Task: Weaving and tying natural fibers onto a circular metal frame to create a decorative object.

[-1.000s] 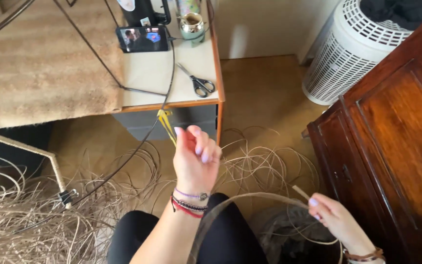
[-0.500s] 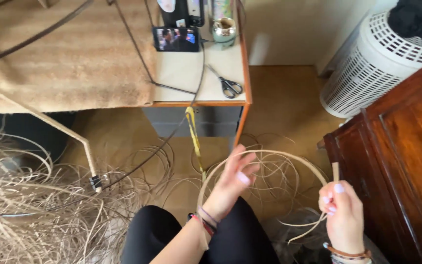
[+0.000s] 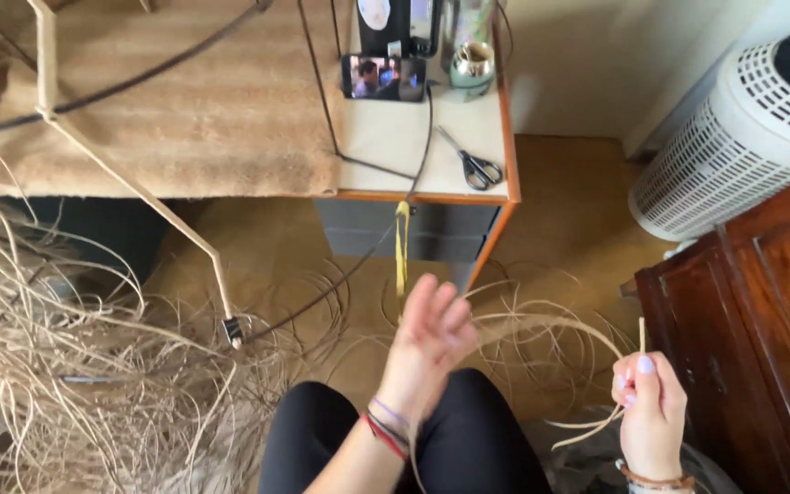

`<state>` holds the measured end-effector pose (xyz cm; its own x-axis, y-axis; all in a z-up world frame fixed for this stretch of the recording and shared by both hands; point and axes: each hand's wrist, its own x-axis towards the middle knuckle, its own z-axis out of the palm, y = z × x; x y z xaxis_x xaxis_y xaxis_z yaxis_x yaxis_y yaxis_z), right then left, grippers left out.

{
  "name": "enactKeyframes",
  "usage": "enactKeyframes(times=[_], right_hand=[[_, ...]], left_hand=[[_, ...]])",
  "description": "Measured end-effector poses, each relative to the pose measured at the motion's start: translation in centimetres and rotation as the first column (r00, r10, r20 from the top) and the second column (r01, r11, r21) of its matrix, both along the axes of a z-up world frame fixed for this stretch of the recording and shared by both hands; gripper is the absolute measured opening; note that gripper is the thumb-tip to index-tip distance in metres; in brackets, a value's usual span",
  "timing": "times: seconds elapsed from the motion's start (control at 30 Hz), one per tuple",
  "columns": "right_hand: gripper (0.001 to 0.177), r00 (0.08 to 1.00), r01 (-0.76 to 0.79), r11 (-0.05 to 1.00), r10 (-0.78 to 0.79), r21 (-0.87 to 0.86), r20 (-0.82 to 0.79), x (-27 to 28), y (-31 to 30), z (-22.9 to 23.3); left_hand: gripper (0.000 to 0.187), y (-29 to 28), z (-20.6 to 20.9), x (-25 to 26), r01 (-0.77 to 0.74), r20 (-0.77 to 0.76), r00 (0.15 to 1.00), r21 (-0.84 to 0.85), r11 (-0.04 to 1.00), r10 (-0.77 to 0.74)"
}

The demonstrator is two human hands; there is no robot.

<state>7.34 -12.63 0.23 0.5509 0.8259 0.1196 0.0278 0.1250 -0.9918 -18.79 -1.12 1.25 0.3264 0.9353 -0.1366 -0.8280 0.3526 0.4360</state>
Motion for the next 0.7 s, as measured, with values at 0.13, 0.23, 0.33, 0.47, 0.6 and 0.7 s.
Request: enactKeyframes(times=[0.13, 0.23, 0.33, 0.47, 0.6, 0.7], right_hand=[[0.026, 0.997, -0.045, 0.998, 0.046, -0.033, 0.055, -1.4, 0.3, 0.5], [0.026, 0.999, -0.015, 0.998, 0.018, -0.055, 0.041, -1.3, 0.6, -0.1], [0.028, 0.994, 0.025, 0.993, -0.012, -0.116, 0.113, -1.0, 1.3, 0.4], [0.026, 0.998, 0.012, 0.994, -0.005, -0.104, 0.065, 0.0, 1.3, -0.4], [0.028, 0.981, -0.049, 0.985, 0.078, -0.164, 0.176, 0.6, 1.4, 0.1], [0.017, 0.91, -0.036, 0.974, 0.125, -0.223, 0.396, 1.1, 2.6, 1.4]], left_hand=[[0.085, -1.2, 1.6, -1.1, 0.488, 0.094, 0.85, 0.23, 0.842, -0.519], [0.074, -1.2, 1.5, -2.8, 0.608, 0.161, 0.734, 0.28, 0.743, -0.66], [0.067, 0.2, -0.4, -4.6, 0.433, 0.187, 0.847, 0.299, 0.851, -0.497], [0.046, 2.0, -1.8, -6.6, 0.193, 0.239, 0.927, 0.357, 0.914, -0.29], [0.03, 3.4, 1.0, -7.6, -0.264, -0.016, 0.962, 0.187, 0.946, 0.272], [0.048, 3.6, 1.5, -7.6, -0.401, -0.008, 0.915, 0.078, 0.913, 0.403]])
